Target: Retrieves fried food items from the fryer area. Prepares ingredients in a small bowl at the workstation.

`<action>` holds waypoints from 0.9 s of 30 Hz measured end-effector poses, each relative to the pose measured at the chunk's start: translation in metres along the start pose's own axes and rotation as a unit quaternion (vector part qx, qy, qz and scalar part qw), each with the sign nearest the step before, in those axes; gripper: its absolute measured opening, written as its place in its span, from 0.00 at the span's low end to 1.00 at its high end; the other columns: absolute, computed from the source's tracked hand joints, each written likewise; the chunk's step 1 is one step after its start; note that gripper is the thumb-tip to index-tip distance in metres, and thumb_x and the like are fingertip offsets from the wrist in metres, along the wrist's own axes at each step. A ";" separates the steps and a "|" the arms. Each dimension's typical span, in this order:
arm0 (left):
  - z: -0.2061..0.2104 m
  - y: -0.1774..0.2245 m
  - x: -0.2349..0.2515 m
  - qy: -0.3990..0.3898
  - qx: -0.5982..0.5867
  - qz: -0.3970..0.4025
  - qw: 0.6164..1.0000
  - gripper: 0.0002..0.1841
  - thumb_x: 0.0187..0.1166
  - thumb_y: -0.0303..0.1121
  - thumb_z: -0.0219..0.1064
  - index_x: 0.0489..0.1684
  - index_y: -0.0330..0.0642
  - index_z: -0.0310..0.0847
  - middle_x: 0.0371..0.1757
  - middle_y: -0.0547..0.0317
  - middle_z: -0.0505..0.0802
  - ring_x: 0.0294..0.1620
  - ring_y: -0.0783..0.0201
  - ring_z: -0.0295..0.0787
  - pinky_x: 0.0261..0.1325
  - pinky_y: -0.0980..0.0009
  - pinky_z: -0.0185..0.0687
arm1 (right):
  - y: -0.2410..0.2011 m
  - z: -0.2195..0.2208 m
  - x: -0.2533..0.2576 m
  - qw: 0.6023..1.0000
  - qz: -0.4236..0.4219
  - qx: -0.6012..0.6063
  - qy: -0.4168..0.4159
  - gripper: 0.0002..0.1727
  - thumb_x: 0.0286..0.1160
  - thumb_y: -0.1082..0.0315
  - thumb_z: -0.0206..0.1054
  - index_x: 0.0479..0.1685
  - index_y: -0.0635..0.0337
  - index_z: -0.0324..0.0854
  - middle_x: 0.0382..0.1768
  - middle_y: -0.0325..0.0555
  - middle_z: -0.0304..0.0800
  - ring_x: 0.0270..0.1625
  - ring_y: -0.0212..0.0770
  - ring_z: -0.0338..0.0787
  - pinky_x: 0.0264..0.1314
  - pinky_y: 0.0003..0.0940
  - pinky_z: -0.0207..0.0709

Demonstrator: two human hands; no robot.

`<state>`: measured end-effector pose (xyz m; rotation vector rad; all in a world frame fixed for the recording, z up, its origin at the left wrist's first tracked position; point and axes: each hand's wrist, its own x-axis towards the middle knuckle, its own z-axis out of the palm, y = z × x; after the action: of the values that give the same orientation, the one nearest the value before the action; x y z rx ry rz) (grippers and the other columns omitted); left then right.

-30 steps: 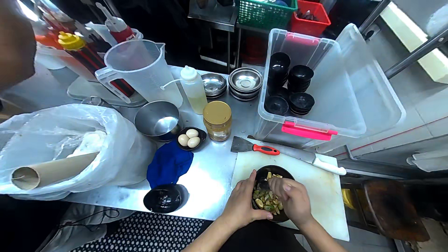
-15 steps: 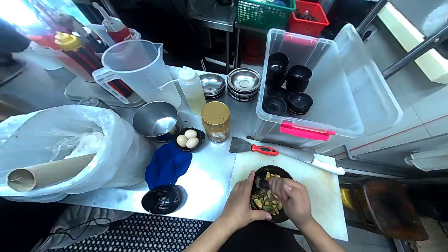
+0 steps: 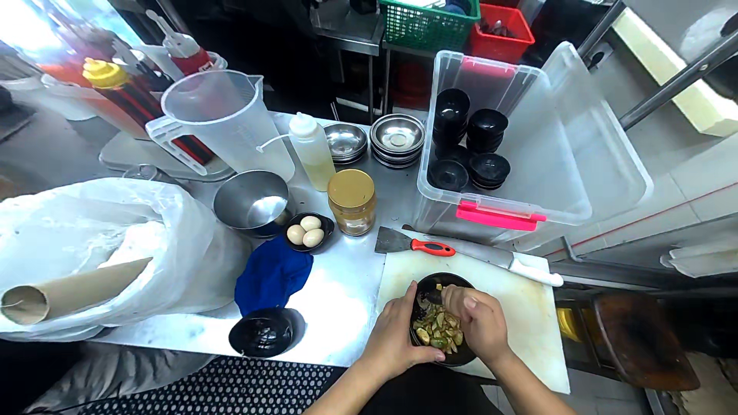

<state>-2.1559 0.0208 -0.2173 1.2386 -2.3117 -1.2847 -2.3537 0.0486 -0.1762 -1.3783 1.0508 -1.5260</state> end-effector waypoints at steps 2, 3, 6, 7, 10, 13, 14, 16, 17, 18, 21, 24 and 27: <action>0.002 0.000 0.000 0.000 -0.003 -0.001 1.000 0.76 0.43 0.85 0.72 0.98 0.51 0.38 0.82 0.55 0.78 0.83 0.53 0.72 0.81 0.49 0.73 | 0.009 -0.002 -0.003 0.999 0.019 -0.005 -0.026 0.26 0.89 0.56 0.45 0.14 0.49 0.67 0.16 0.34 0.69 0.28 0.33 0.78 0.53 0.37 0.78; 0.002 0.000 0.001 -0.003 -0.002 -0.002 1.000 0.76 0.43 0.85 0.72 0.98 0.51 0.38 0.82 0.55 0.78 0.83 0.53 0.72 0.81 0.49 0.73 | 0.006 -0.002 -0.001 0.999 0.022 -0.015 -0.029 0.26 0.88 0.57 0.45 0.13 0.50 0.67 0.15 0.34 0.69 0.27 0.33 0.78 0.52 0.37 0.78; 0.001 0.001 0.001 -0.010 0.003 -0.005 1.000 0.77 0.43 0.85 0.71 0.98 0.50 0.37 0.83 0.55 0.77 0.83 0.53 0.71 0.82 0.50 0.72 | -0.006 0.004 0.000 1.000 -0.012 0.017 -0.020 0.27 0.90 0.56 0.44 0.14 0.50 0.66 0.15 0.36 0.68 0.27 0.35 0.78 0.53 0.39 0.78; 0.001 0.000 0.001 -0.007 0.005 -0.004 1.000 0.77 0.43 0.85 0.71 0.98 0.50 0.37 0.83 0.55 0.77 0.83 0.53 0.71 0.82 0.50 0.72 | -0.004 0.006 -0.001 0.999 -0.007 0.021 -0.026 0.27 0.91 0.55 0.44 0.14 0.50 0.66 0.15 0.35 0.68 0.27 0.34 0.78 0.53 0.39 0.79; 0.004 -0.001 0.000 0.000 0.004 0.002 1.000 0.76 0.43 0.86 0.70 0.98 0.50 0.38 0.81 0.55 0.79 0.82 0.53 0.73 0.81 0.50 0.74 | -0.001 0.008 -0.003 0.998 0.052 -0.034 -0.021 0.26 0.88 0.56 0.45 0.13 0.49 0.67 0.14 0.32 0.66 0.24 0.31 0.74 0.39 0.33 0.74; 0.000 0.002 0.000 -0.006 0.008 -0.007 1.000 0.77 0.43 0.86 0.70 0.98 0.50 0.38 0.82 0.54 0.79 0.82 0.53 0.73 0.81 0.50 0.73 | -0.020 -0.008 0.000 0.999 -0.002 -0.041 0.012 0.28 0.91 0.53 0.46 0.14 0.48 0.67 0.14 0.32 0.66 0.24 0.31 0.74 0.43 0.35 0.76; 0.000 0.002 0.000 -0.006 0.008 -0.010 1.000 0.77 0.43 0.86 0.71 0.98 0.50 0.38 0.81 0.54 0.79 0.82 0.53 0.73 0.81 0.50 0.73 | -0.018 -0.015 -0.001 0.999 -0.009 -0.043 0.014 0.27 0.91 0.53 0.46 0.14 0.48 0.67 0.14 0.32 0.66 0.24 0.32 0.74 0.44 0.35 0.76; 0.001 0.003 0.000 -0.007 0.007 -0.014 1.000 0.77 0.43 0.85 0.72 0.98 0.51 0.38 0.81 0.54 0.79 0.82 0.53 0.73 0.81 0.50 0.73 | -0.007 -0.023 -0.005 0.997 0.033 -0.067 0.020 0.25 0.87 0.57 0.46 0.13 0.47 0.67 0.14 0.31 0.66 0.24 0.30 0.74 0.40 0.32 0.74; 0.001 0.004 0.000 -0.009 0.008 -0.015 1.000 0.76 0.43 0.85 0.72 0.98 0.51 0.38 0.81 0.54 0.79 0.82 0.53 0.72 0.81 0.50 0.73 | -0.008 -0.025 -0.006 0.996 0.045 -0.066 0.034 0.25 0.86 0.58 0.47 0.12 0.47 0.67 0.14 0.30 0.67 0.23 0.30 0.74 0.40 0.33 0.75; 0.000 0.005 0.001 -0.012 0.011 -0.017 1.000 0.76 0.43 0.85 0.72 0.98 0.52 0.38 0.81 0.54 0.79 0.82 0.53 0.72 0.81 0.50 0.73 | -0.013 -0.025 -0.005 0.997 0.035 -0.053 0.050 0.25 0.87 0.57 0.48 0.12 0.46 0.67 0.13 0.31 0.67 0.22 0.30 0.75 0.41 0.34 0.77; 0.000 0.005 0.001 -0.014 0.011 -0.019 1.000 0.76 0.43 0.84 0.72 0.98 0.52 0.37 0.81 0.55 0.79 0.82 0.53 0.72 0.81 0.50 0.73 | -0.022 -0.024 -0.009 0.997 0.006 -0.026 0.068 0.27 0.89 0.54 0.47 0.13 0.46 0.67 0.13 0.31 0.67 0.23 0.32 0.75 0.44 0.35 0.78; 0.000 0.006 0.000 -0.018 0.011 -0.018 1.000 0.76 0.44 0.84 0.72 0.98 0.51 0.37 0.82 0.55 0.79 0.83 0.53 0.72 0.81 0.50 0.72 | -0.011 -0.024 -0.017 0.994 0.066 -0.038 0.082 0.25 0.84 0.58 0.47 0.11 0.45 0.65 0.12 0.30 0.67 0.21 0.30 0.74 0.38 0.33 0.76; -0.001 0.005 0.000 -0.017 0.011 -0.017 1.000 0.76 0.44 0.84 0.72 0.98 0.51 0.36 0.82 0.54 0.78 0.83 0.52 0.72 0.82 0.49 0.72 | -0.021 -0.024 -0.019 0.996 -0.006 -0.031 0.079 0.26 0.89 0.54 0.47 0.13 0.46 0.67 0.13 0.31 0.67 0.23 0.32 0.75 0.44 0.35 0.78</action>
<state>-2.1586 0.0214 -0.2130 1.2789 -2.3438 -1.3054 -2.3773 0.0746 -0.1640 -1.3239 1.1969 -1.6456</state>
